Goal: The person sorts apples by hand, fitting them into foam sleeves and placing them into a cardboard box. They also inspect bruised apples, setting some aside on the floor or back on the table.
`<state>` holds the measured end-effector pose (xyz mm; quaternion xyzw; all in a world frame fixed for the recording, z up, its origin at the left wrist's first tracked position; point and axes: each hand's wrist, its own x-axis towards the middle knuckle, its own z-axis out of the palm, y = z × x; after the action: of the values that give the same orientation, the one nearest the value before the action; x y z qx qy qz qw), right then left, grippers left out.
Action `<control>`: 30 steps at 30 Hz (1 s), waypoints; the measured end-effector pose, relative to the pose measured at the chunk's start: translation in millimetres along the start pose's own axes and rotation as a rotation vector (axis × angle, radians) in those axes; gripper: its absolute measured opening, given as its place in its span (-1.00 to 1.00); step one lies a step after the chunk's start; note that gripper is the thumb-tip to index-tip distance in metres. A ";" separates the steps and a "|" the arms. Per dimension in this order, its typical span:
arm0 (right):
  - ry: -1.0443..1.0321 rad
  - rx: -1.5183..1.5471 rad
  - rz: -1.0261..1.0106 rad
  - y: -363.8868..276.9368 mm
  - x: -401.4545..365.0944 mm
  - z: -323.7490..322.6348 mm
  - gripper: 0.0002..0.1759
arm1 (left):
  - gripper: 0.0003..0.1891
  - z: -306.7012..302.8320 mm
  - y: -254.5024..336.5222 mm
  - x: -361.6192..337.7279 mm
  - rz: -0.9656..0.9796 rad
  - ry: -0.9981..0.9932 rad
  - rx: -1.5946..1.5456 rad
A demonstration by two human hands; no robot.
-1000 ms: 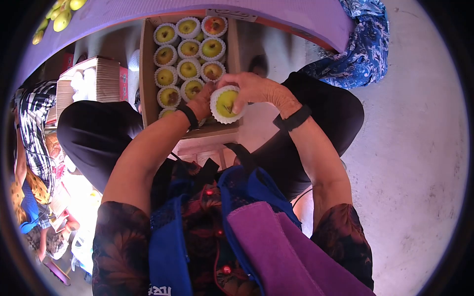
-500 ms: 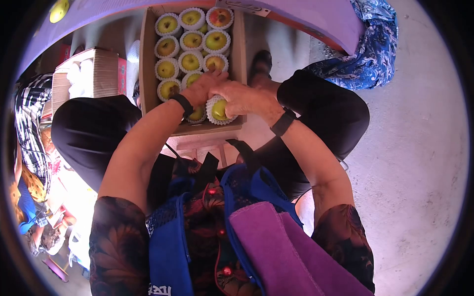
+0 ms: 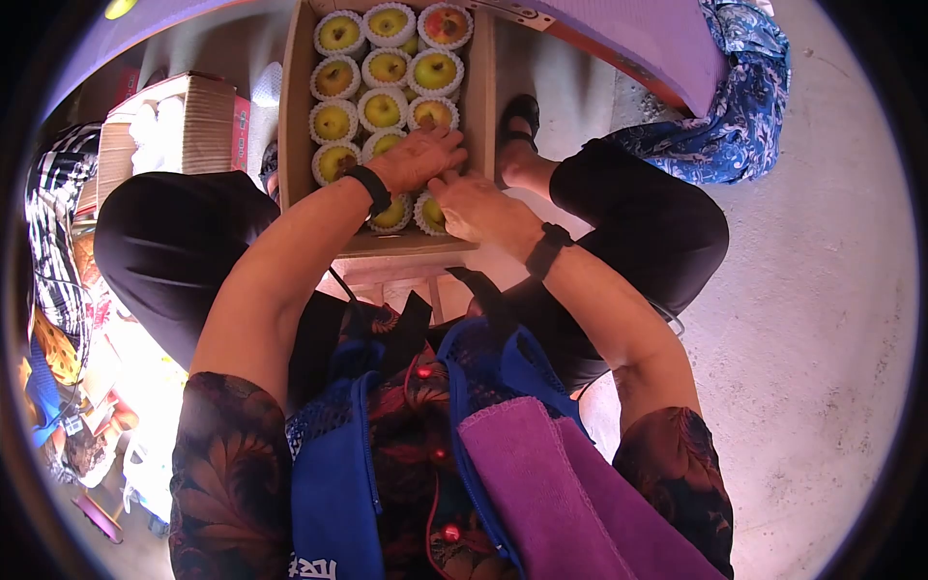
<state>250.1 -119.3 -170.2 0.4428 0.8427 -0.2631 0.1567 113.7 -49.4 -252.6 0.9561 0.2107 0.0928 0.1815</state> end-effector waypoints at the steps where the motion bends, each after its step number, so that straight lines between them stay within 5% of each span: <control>1: -0.001 0.000 0.001 -1.4 1.9 -0.3 -0.61 | -0.74 0.7 -0.7 1.3 0.011 0.000 0.005; 6: -0.173 0.087 0.102 -5.1 8.8 -3.1 -0.53 | -0.76 -5.3 -1.0 7.4 -0.025 -0.089 0.012; 12: 0.071 -0.171 -0.047 0.1 8.2 15.9 -0.60 | -0.76 1.2 -1.6 8.5 -0.022 -0.036 -0.011; 15: -0.055 -0.227 -0.009 -0.9 14.1 14.2 -0.60 | -0.75 1.3 -0.6 10.1 -0.025 -0.047 0.022; 22: 0.049 -0.217 -0.076 3.5 11.2 21.9 -0.60 | -0.73 0.7 -4.0 10.7 -0.028 -0.076 0.023; 24: -0.059 -0.264 -0.043 1.0 12.1 21.0 -0.35 | -0.73 0.6 -5.4 10.0 -0.032 -0.080 0.008; 28: -0.072 -0.249 -0.016 -0.9 10.3 22.8 -0.43 | -0.76 0.3 -3.4 10.4 -0.039 -0.106 -0.015; 30: 0.246 -0.250 -0.124 1.3 8.3 29.1 -0.54 | -0.77 1.5 -3.0 9.9 -0.022 -0.086 0.006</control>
<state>247.4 -130.1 -198.4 0.3961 0.9073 -0.1092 0.0898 121.8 -43.0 -254.1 0.9573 0.2135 0.0489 0.1885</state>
